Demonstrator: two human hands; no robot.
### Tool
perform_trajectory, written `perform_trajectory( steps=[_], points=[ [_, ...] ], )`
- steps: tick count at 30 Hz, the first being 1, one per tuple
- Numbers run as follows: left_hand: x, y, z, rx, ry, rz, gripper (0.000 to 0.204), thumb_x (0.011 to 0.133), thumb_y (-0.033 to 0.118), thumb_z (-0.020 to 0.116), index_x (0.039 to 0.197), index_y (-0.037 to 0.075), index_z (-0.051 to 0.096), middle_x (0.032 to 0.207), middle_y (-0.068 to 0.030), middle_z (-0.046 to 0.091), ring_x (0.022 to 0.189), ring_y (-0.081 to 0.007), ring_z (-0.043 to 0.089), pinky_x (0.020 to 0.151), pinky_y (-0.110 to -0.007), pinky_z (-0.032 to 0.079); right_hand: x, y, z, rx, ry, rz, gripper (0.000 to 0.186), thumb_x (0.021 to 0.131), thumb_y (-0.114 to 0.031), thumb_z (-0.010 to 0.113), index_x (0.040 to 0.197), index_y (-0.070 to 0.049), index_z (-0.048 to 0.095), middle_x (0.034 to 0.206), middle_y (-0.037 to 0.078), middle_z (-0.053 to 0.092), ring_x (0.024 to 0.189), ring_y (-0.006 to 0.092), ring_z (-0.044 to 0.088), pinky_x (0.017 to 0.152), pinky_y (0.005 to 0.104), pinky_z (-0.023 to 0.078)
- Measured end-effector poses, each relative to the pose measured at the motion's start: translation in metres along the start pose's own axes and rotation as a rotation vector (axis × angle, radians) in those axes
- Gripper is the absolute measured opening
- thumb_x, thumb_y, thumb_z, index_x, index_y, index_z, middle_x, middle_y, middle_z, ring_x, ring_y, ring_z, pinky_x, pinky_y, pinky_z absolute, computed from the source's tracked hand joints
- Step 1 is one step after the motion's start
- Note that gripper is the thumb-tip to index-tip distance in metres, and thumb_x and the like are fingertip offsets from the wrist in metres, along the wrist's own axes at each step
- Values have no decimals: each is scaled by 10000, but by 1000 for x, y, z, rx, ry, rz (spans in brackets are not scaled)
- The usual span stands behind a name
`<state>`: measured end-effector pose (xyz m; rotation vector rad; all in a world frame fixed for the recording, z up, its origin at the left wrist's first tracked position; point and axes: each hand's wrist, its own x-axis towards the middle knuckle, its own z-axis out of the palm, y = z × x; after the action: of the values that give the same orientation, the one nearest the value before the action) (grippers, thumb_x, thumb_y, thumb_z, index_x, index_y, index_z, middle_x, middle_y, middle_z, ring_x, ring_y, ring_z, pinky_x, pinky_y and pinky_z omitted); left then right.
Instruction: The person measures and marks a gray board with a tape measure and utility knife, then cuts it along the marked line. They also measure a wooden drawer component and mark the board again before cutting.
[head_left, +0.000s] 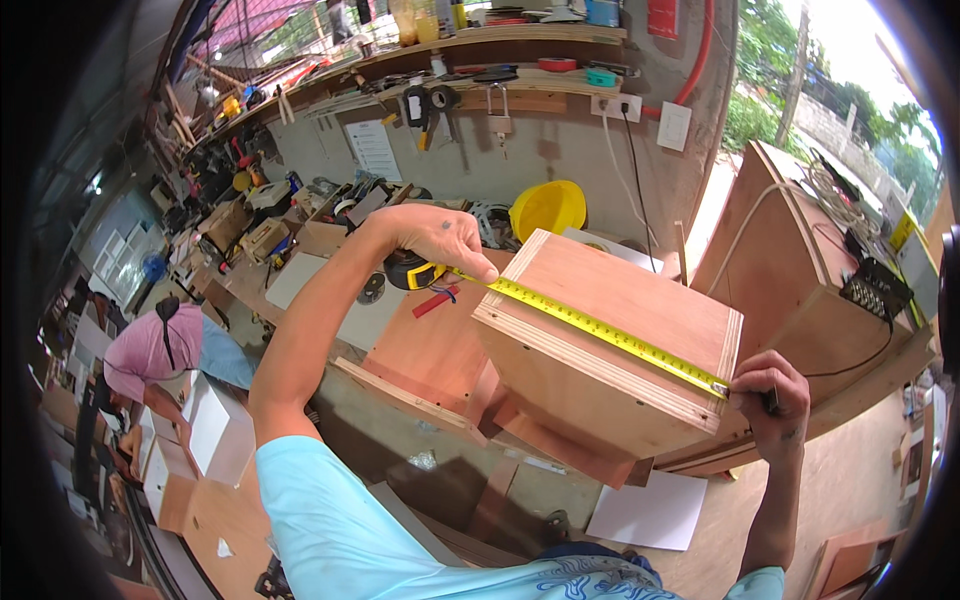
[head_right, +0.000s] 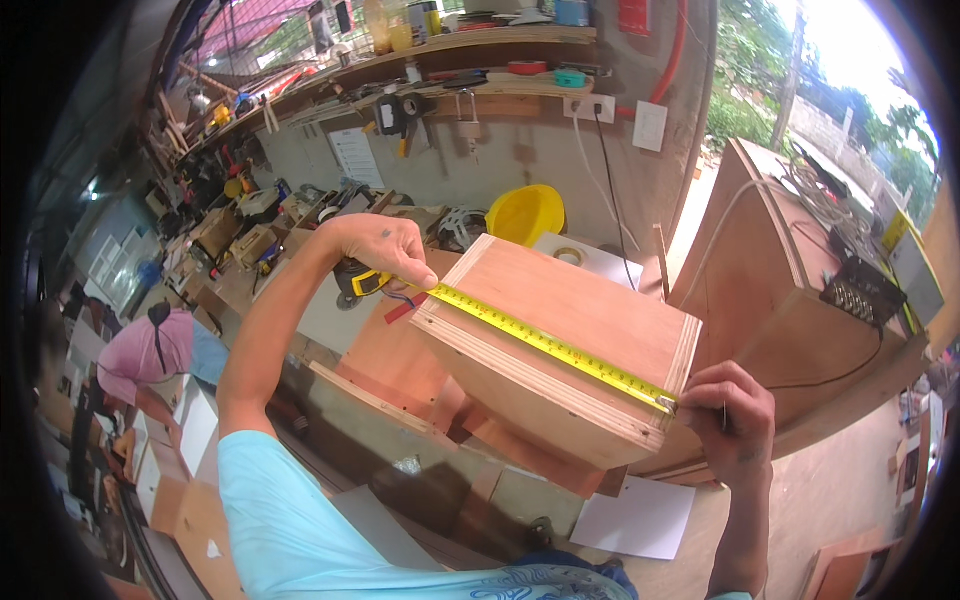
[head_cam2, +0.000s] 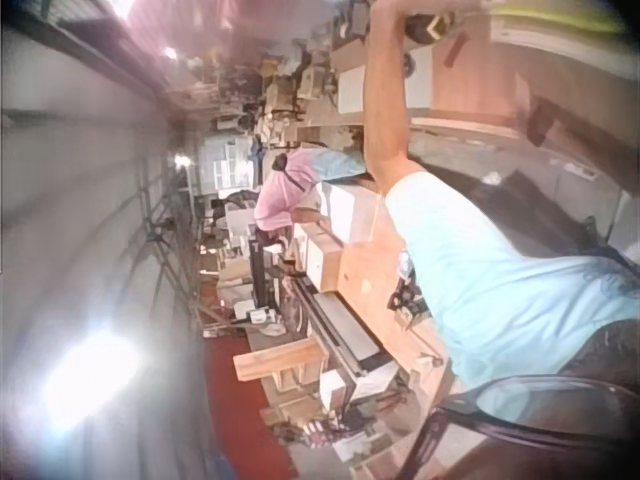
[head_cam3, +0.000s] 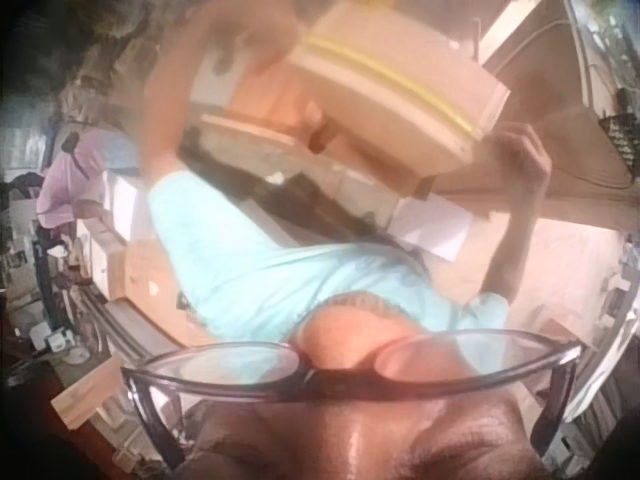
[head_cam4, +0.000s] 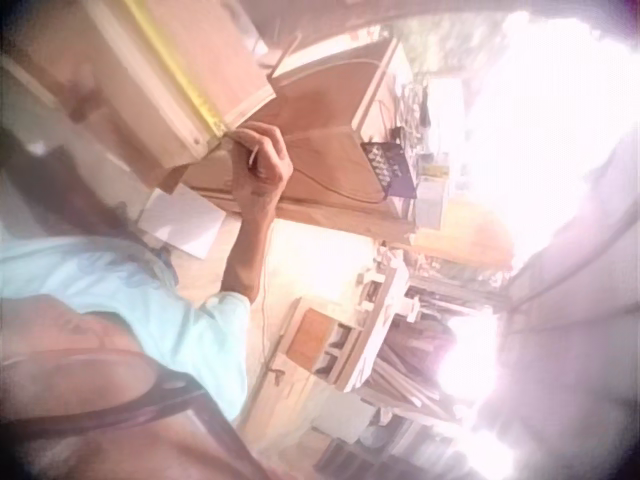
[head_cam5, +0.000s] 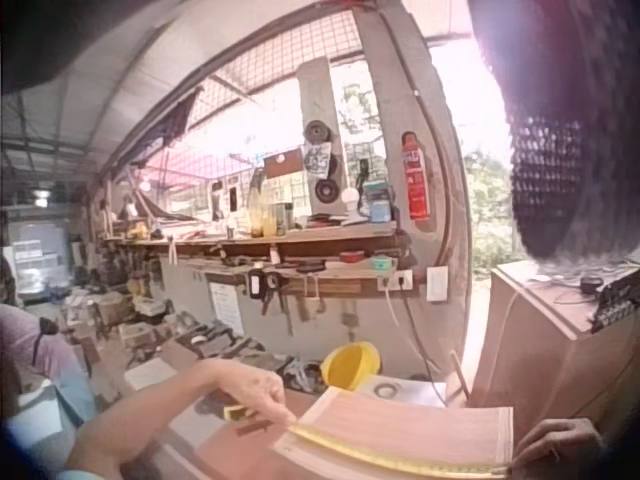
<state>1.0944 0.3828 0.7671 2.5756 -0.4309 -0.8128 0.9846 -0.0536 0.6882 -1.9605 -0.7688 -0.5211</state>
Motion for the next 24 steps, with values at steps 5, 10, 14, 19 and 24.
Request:
perform_trajectory(
  steps=[5, 10, 14, 19, 24],
  points=[
    [7, -4, 2, -90, -71, 38, 509, 826, 473, 685, 551, 55, 593, 546, -29, 583, 477, -106, 567, 451, -269, 421, 2, -3, -2, -55, -14, 5, 199, 646, 106, 714, 788, -24, 663, 795, 73, 625, 641, 137, 567, 548, 255, 424],
    [12, 0, -5, -184, -103, 40, 400, 846, 368, 698, 618, 45, 635, 576, -33, 603, 498, -100, 566, 467, -261, 432, 5, -5, -11, -127, -46, -21, 202, 652, 122, 696, 786, -25, 664, 786, 65, 626, 629, 123, 566, 532, 244, 419],
    [4, -11, -6, -318, -132, 57, 303, 839, 284, 725, 719, 10, 677, 621, -53, 637, 538, -112, 605, 503, -252, 471, 7, -6, -8, -91, -69, -6, 204, 651, 126, 690, 788, -22, 667, 783, 64, 629, 634, 128, 573, 542, 248, 433],
    [9, -17, -6, -325, -151, 77, 264, 833, 246, 718, 770, -10, 706, 663, -68, 662, 559, -129, 625, 529, -258, 492, 8, -7, -8, -107, -82, 3, 185, 659, 117, 697, 780, -18, 663, 775, 63, 627, 633, 128, 573, 540, 249, 431],
    [9, -17, -5, -314, -118, 61, 255, 824, 231, 688, 775, -18, 711, 703, -81, 675, 578, -139, 638, 543, -258, 499, 9, -7, -6, -135, -75, -23, 178, 659, 107, 710, 775, -18, 661, 770, 62, 624, 607, 120, 550, 522, 246, 404]
  ],
)
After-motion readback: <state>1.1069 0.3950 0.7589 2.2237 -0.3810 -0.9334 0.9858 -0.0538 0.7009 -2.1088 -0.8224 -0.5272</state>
